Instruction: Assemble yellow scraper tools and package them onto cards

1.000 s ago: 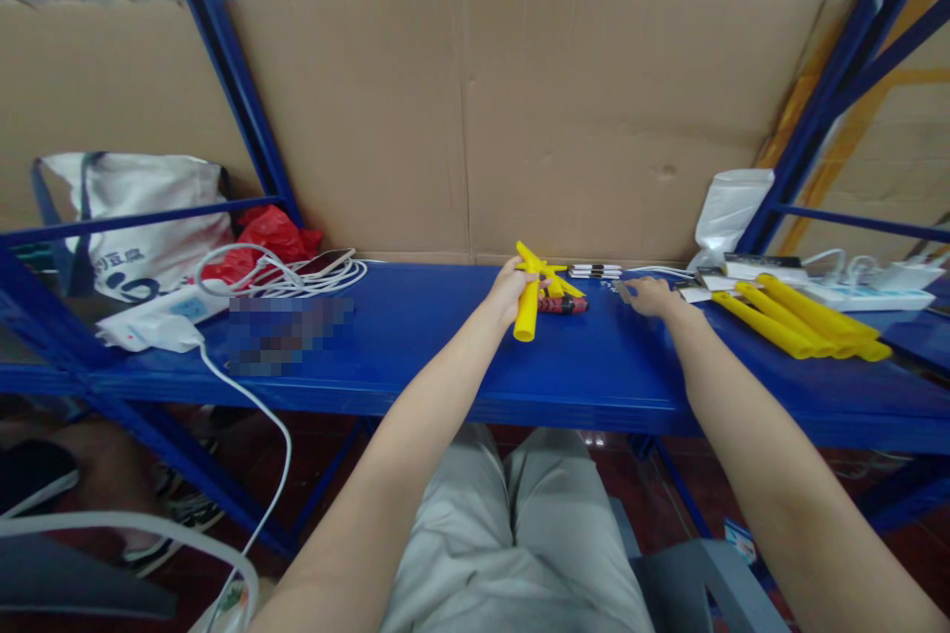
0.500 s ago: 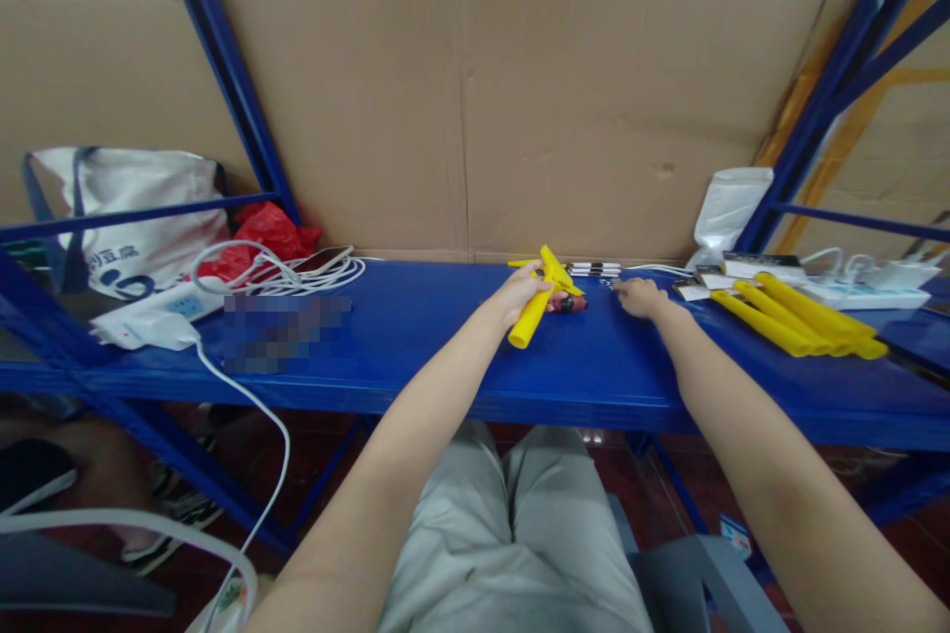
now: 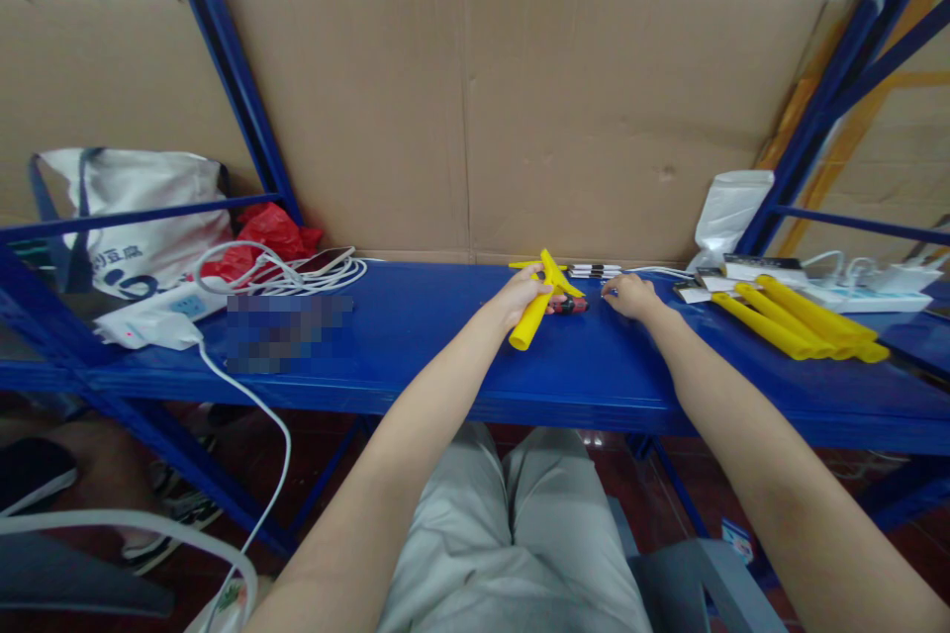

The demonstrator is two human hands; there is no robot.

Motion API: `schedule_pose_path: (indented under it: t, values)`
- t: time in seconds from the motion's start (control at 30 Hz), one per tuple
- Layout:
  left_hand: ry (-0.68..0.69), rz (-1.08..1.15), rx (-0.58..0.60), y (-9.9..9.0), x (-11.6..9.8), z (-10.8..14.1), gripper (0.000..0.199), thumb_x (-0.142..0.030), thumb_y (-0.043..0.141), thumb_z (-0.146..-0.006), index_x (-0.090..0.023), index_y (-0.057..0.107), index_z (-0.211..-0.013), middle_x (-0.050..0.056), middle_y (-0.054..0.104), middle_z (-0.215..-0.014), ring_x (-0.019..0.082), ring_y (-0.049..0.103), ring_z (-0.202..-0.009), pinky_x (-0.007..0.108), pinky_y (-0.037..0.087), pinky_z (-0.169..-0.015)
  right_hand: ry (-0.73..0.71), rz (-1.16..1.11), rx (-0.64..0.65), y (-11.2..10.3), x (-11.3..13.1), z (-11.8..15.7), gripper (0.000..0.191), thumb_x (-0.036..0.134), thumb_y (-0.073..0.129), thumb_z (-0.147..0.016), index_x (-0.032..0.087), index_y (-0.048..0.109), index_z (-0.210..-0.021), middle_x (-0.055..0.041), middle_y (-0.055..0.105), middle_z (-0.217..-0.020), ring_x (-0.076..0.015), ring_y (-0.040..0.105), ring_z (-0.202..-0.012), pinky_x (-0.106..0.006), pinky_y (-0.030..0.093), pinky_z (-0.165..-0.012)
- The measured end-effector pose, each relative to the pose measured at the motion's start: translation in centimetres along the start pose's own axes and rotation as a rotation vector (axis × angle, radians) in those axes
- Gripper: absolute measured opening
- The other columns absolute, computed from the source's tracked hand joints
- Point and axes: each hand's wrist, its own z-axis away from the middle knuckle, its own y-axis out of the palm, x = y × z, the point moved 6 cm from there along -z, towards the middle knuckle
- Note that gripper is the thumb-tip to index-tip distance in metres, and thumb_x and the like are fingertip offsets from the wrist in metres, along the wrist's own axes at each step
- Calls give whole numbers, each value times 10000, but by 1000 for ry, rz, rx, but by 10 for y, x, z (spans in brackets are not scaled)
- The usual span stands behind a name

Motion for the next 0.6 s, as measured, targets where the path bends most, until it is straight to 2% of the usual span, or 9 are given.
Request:
schedule_pose_path:
  t: [0.2, 0.6]
  values:
    - [-7, -23, -6, 3, -2, 4, 602, 38, 384, -813, -186, 315, -1368, 160, 563, -1200, 78, 621, -533, 183, 444, -449, -47, 99, 3, -5, 17, 5, 304, 142, 412, -853, 152, 672, -1011, -145, 626, -1159, -268, 508, -1145, -411, 394, -926]
    - [-14, -30, 9, 3, -1, 4, 626, 37, 427, -792, -193, 327, -1366, 155, 576, -1179, 85, 631, -536, 184, 442, -455, -41, 194, -6, -3, 23, 4, 349, 110, 361, -851, 87, 663, -1025, -200, 632, -1136, -272, 541, -1118, -390, 385, -918]
